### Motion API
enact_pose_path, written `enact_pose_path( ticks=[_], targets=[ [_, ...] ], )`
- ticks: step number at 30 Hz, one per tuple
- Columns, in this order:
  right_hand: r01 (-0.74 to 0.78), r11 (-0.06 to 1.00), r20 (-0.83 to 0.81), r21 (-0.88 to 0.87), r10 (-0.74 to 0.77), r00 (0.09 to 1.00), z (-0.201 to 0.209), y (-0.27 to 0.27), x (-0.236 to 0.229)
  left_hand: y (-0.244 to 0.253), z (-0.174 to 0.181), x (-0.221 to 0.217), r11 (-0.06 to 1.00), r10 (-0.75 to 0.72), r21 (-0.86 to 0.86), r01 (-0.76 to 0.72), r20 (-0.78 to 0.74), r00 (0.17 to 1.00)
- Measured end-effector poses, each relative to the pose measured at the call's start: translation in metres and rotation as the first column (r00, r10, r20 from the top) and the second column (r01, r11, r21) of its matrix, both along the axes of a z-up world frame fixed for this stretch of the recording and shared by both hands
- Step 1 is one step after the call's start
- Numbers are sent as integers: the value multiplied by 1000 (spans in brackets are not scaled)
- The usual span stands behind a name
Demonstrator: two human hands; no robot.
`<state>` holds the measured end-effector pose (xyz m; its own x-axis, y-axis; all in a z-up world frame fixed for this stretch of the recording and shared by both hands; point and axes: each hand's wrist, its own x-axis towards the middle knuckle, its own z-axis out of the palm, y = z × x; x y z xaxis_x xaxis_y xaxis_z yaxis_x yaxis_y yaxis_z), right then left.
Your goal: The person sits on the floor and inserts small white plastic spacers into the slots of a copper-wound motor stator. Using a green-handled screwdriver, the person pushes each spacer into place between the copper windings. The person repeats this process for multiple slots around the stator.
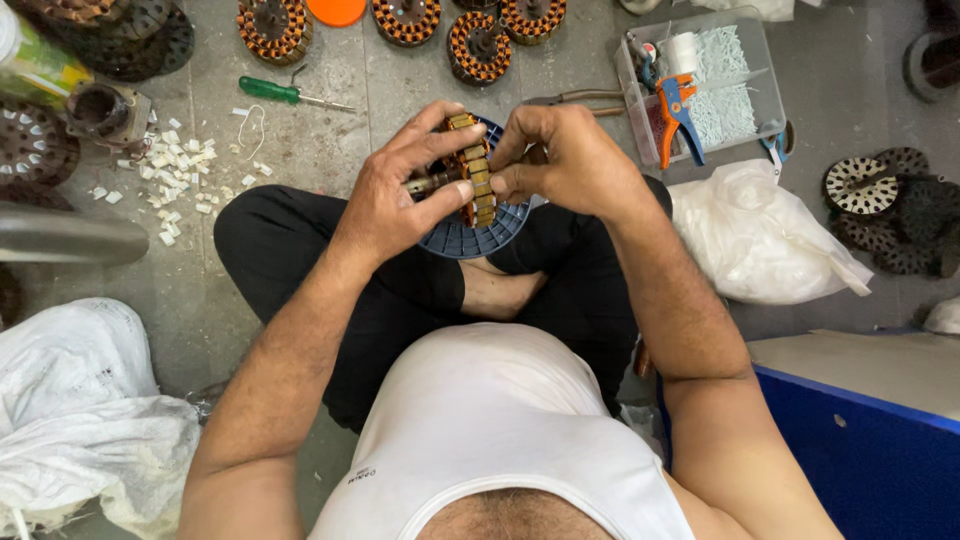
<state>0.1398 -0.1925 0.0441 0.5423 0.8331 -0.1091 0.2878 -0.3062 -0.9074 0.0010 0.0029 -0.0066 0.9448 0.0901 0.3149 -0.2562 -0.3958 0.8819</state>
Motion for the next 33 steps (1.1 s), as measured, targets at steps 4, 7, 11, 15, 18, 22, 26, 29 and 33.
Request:
enact_pose_path(
  ticks=[4, 7, 11, 15, 18, 22, 26, 29, 33],
  targets=[
    [22, 991, -184, 131, 2, 983, -15, -9, 0, -3, 2, 0, 1000, 9, -7, -10, -110, 994],
    [163, 953, -285, 256, -87, 955, -44, -26, -1, 4, 7, -2, 995, -46, 89, 49, -39, 998],
    [463, 854, -270, 238, -400, 876, -99, -52, 31, 7, 10, -4, 973, -63, 223, 62, -3, 998],
    [451, 871, 66, -196, -447, 892, -169, -74, 82, -2, 10, 2, 948, 50, 316, -29, -58, 997],
    [444, 735, 372, -512, -277, 886, -222, -79, 114, -7, 10, 8, 943, 106, 326, -69, -96, 990],
    [399, 582, 491, -708, 0, 871, -281, -71, 147, -9, 11, 4, 956, 115, 265, -123, 46, 992],
    [414, 449, 492, -792, 67, 868, -330, -61, 172, -18, 5, 1, 939, 140, 305, -158, 81, 987],
    [492, 509, 566, -707, -10, 824, -346, -58, 181, -20, 2, 0, 930, 141, 327, -168, 106, 984],
    [446, 469, 470, -762, -71, 880, -333, -53, 181, -19, 0, -1, 937, 108, 322, -137, 107, 988]
  ],
)
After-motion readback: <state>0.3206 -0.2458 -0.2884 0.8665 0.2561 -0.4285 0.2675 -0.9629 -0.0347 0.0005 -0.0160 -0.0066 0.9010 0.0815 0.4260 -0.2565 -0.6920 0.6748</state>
